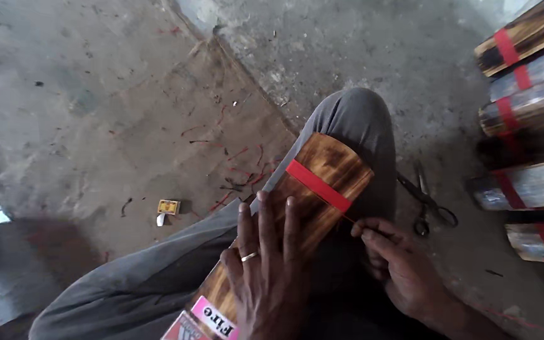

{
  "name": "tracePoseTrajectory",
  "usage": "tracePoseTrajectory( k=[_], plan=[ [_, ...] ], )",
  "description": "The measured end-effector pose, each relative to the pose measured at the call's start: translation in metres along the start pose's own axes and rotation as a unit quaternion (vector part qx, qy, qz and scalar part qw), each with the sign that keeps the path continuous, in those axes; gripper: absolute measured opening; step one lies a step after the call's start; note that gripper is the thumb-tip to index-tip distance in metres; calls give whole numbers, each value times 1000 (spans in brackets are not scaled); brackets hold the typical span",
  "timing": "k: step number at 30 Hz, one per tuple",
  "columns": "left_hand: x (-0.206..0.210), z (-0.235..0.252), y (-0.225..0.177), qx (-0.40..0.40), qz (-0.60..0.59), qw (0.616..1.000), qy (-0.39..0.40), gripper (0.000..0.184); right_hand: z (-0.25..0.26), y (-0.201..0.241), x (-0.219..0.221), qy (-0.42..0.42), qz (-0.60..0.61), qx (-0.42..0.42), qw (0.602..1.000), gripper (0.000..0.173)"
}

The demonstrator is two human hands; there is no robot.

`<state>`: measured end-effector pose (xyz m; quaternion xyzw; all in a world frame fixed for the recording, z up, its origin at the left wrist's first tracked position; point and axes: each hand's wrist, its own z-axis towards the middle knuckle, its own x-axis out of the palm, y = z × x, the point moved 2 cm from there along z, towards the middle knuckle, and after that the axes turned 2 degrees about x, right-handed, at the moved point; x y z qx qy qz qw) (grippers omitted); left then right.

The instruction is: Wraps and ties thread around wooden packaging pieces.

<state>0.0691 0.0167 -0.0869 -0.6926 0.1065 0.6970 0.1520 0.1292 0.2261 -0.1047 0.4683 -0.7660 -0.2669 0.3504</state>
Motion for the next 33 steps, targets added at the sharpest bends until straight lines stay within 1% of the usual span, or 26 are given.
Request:
tracePoseTrajectory(
  k=[3, 6, 8, 10, 11, 12, 13, 14, 16, 17, 18, 19, 20, 21, 22, 23, 24, 25, 27, 28, 30, 33],
  plan=[
    [-4, 2, 6, 5, -5, 1000, 10, 101, -1, 0, -6, -1, 19, 8, 1000, 18],
    [-12, 5, 12, 6, -24, 999, 31, 101, 2, 6, -4, 35, 17, -9, 999, 18],
    [-24, 8, 20, 11, -73, 995, 73, 104, 2, 12, 1, 69, 20, -26, 997, 18],
    [-42, 12, 31, 16, -157, 978, 140, 108, 1, 23, 11, 104, 20, -36, 994, 18],
    [-53, 14, 37, 15, -213, 958, 191, 109, 0, 30, 17, 123, 18, -42, 991, 18],
    [-63, 16, 43, 9, -270, 930, 249, 110, -2, 37, 23, 138, 14, -51, 989, 18],
    [-72, 18, 47, 4, -326, 896, 301, 109, -3, 43, 28, 152, 14, -63, 986, 18],
    [-79, 20, 51, 5, -378, 863, 334, 107, -4, 49, 33, 171, 25, -74, 982, 18],
    [-84, 22, 56, 14, -460, 805, 375, 100, -5, 55, 40, 205, 64, -85, 973, 18],
    [-82, 22, 58, 15, -486, 782, 389, 96, -5, 55, 42, 214, 83, -79, 970, 18],
    [-80, 22, 62, 10, -502, 771, 392, 91, -3, 54, 43, 214, 94, -68, 970, 18],
    [-79, 22, 65, 1, -502, 781, 372, 84, 0, 51, 43, 201, 97, -50, 974, 19],
    [-80, 20, 67, -6, -481, 816, 321, 78, 4, 48, 42, 183, 91, -35, 978, 19],
    [-84, 18, 69, -4, -432, 864, 260, 74, 8, 46, 40, 170, 79, -27, 982, 19],
    [-88, 17, 67, 12, -354, 916, 190, 71, 13, 44, 40, 164, 73, -20, 984, 20],
    [-90, 14, 59, 30, -264, 957, 117, 71, 15, 42, 40, 155, 67, -11, 986, 21],
    [-88, 9, 46, 48, -176, 981, 63, 72, 16, 41, 40, 145, 62, -1, 988, 21],
    [-83, 4, 29, 63, -103, 992, 33, 77, 17, 40, 41, 137, 58, 5, 989, 22],
    [-58, -4, 1, 60, 3, 998, 14, 90, 16, 37, 40, 115, 44, 9, 992, 21],
    [-44, -7, -5, 53, 41, 998, 4, 89, 14, 35, 38, 95, 37, 17, 995, 20],
    [-29, -5, -8, 49, 82, 995, -25, 80, 10, 27, 28, 66, 45, 31, 996, 18],
    [-26, -2, -8, 51, 103, 992, -43, 77, 2, 11, 9, 64, 86, 37, 994, 18]
  ],
)
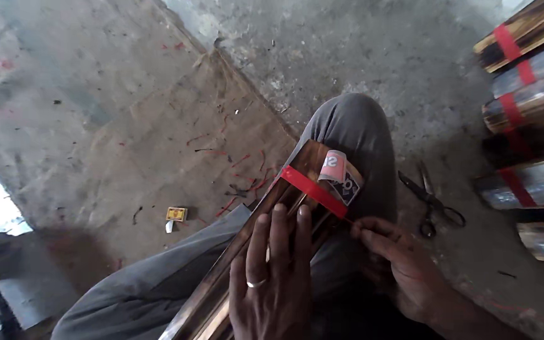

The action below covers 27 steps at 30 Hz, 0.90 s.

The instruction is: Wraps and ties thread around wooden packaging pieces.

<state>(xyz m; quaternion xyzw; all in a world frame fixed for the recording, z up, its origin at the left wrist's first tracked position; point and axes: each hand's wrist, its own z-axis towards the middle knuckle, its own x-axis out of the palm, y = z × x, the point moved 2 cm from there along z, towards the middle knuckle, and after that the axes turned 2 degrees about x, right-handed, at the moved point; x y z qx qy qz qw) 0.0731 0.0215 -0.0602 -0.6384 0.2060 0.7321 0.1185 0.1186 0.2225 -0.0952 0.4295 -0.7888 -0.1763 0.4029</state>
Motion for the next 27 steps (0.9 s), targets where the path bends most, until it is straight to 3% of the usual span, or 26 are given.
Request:
tracePoseTrajectory(
  k=[11, 15, 18, 21, 24, 25, 27],
  plan=[
    [-8, 18, 7, 2, -35, 999, 34, 71, -2, -17, -8, 11, 67, 36, 997, 22],
    [-26, 32, 31, 17, -139, 986, 94, 86, -1, -8, 4, 65, 43, 3, 997, 18],
    [-39, 40, 55, 28, -290, 938, 188, 100, -3, 6, 21, 113, 16, -37, 993, 18],
    [-39, 42, 70, 46, -473, 843, 252, 105, -5, 21, 36, 144, 11, -77, 987, 18],
    [-30, 39, 74, 31, -592, 750, 294, 99, -4, 26, 44, 130, -7, -95, 987, 17],
    [-27, 38, 75, 21, -597, 751, 284, 92, -1, 25, 44, 114, -23, -92, 989, 18],
    [-28, 37, 78, 5, -535, 818, 210, 75, 8, 22, 41, 89, -59, -81, 991, 19]
  ],
)
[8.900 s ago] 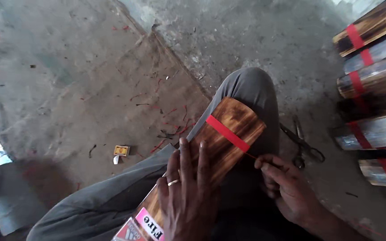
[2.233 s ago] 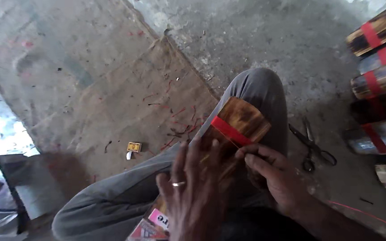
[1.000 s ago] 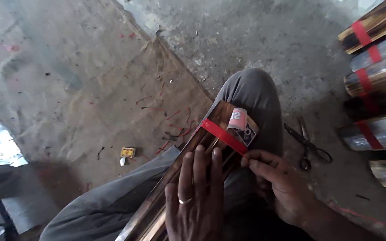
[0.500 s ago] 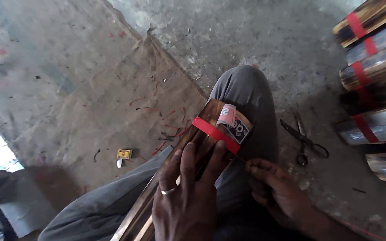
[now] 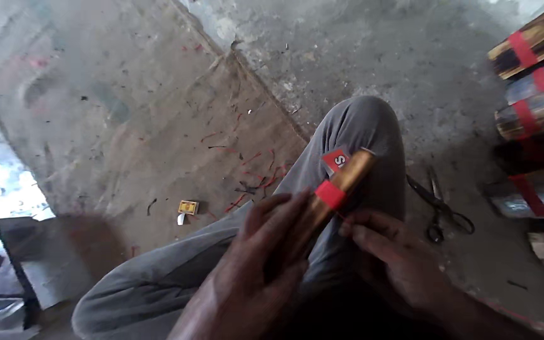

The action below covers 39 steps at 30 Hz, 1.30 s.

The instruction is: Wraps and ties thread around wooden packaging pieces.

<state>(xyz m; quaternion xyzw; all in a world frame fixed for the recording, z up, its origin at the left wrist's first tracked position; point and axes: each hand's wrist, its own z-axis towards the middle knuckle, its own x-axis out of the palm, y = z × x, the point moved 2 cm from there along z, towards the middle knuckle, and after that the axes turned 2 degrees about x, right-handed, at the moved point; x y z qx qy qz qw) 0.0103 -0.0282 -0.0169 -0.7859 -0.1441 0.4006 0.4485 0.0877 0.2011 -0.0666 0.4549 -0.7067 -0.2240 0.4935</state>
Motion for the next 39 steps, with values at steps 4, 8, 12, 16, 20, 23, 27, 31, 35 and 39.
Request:
tracePoseTrajectory(
  k=[4, 8, 12, 16, 20, 23, 27, 31, 35, 39],
  plan=[
    [34, -7, -6, 3, 321, 925, -203, 63, 12, -9, -5, -42, -50, 26, 997, 21],
    [94, 0, 20, -57, 438, 876, -195, 91, -1, -24, -19, -89, -73, 43, 992, 22],
    [96, 2, 25, -49, 434, 877, -199, 91, -20, -34, -41, -128, -47, 62, 989, 21],
    [88, 0, 25, -55, 428, 882, -190, 98, -25, -35, -49, -128, -11, 54, 990, 19],
    [72, -3, 20, -64, 379, 910, -152, 106, -22, -28, -44, -92, -17, 39, 995, 18],
    [49, -10, 10, -72, 278, 955, -75, 109, -20, -13, -33, -44, -23, 23, 998, 18],
    [16, -21, -3, -103, 36, 990, 87, 108, -18, 8, -10, 14, -18, -13, 1000, 17],
    [8, -22, 1, -99, -135, 972, 167, 94, -15, 14, -2, 63, 24, -29, 997, 18],
    [-2, -30, 5, -68, -36, 997, 21, 73, -1, 6, -5, 16, 6, 31, 999, 19],
    [38, -33, -19, -16, 361, 917, -167, 79, 6, -1, -7, -26, -7, 59, 998, 21]
  ],
)
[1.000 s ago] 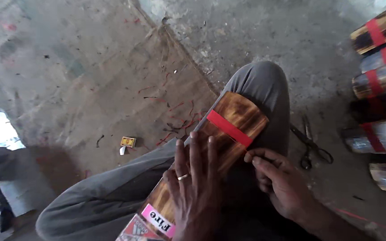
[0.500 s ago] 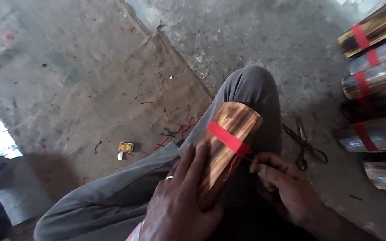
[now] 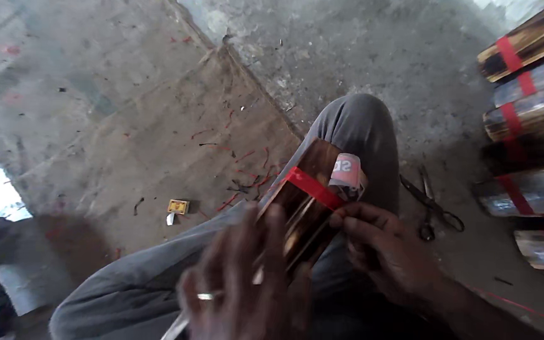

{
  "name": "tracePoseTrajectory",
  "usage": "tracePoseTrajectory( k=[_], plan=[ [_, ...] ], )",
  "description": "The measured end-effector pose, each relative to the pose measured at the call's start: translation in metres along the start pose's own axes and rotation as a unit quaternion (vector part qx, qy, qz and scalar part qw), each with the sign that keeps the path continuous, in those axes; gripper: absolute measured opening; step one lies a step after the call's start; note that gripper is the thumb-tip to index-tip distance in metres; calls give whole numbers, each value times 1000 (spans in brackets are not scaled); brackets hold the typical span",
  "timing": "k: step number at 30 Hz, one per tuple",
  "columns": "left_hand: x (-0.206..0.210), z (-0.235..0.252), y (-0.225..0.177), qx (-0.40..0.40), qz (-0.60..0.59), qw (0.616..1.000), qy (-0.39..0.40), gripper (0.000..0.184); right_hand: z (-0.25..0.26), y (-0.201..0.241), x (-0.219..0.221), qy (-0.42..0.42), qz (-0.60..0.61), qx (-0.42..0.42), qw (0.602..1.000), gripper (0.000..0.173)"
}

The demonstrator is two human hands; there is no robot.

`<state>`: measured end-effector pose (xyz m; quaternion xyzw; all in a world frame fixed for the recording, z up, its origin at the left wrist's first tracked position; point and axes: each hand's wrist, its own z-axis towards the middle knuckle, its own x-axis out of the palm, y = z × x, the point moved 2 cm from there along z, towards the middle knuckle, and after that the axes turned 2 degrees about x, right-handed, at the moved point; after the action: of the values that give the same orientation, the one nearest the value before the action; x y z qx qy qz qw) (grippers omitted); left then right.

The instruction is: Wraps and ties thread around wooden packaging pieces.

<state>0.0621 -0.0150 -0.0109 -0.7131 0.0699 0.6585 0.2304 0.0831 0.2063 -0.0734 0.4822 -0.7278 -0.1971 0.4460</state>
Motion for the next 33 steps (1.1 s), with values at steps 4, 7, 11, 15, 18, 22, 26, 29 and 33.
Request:
tracePoseTrajectory(
  k=[4, 7, 11, 15, 18, 22, 26, 29, 33],
  plan=[
    [53, -4, -20, -17, 167, 985, -49, 87, -7, -8, -9, -41, -5, 27, 999, 19],
    [55, 0, -22, -10, 168, 984, -52, 84, -20, -21, -27, -45, 25, 30, 998, 19],
    [52, 3, -22, -6, 176, 984, -38, 84, -31, -37, -37, -44, 69, 34, 996, 18],
    [51, 8, -26, -3, 169, 985, -23, 74, -31, -49, -42, -51, 99, 55, 992, 21],
    [49, 13, -24, 3, 162, 987, -17, 75, -29, -48, -39, -48, 121, 55, 990, 21],
    [31, 23, -14, 2, 98, 995, 11, 82, -26, -40, -32, -13, 96, 40, 994, 19],
    [-4, 36, 8, 22, -76, 990, 116, 100, -25, -19, -10, 49, 55, -17, 997, 20],
    [-12, 40, 24, 38, -284, 935, 210, 101, -25, -1, 6, 74, 57, -70, 993, 18],
    [-1, 41, 34, -2, -455, 844, 283, 94, -22, 2, 12, 56, 63, -75, 994, 18]
  ],
)
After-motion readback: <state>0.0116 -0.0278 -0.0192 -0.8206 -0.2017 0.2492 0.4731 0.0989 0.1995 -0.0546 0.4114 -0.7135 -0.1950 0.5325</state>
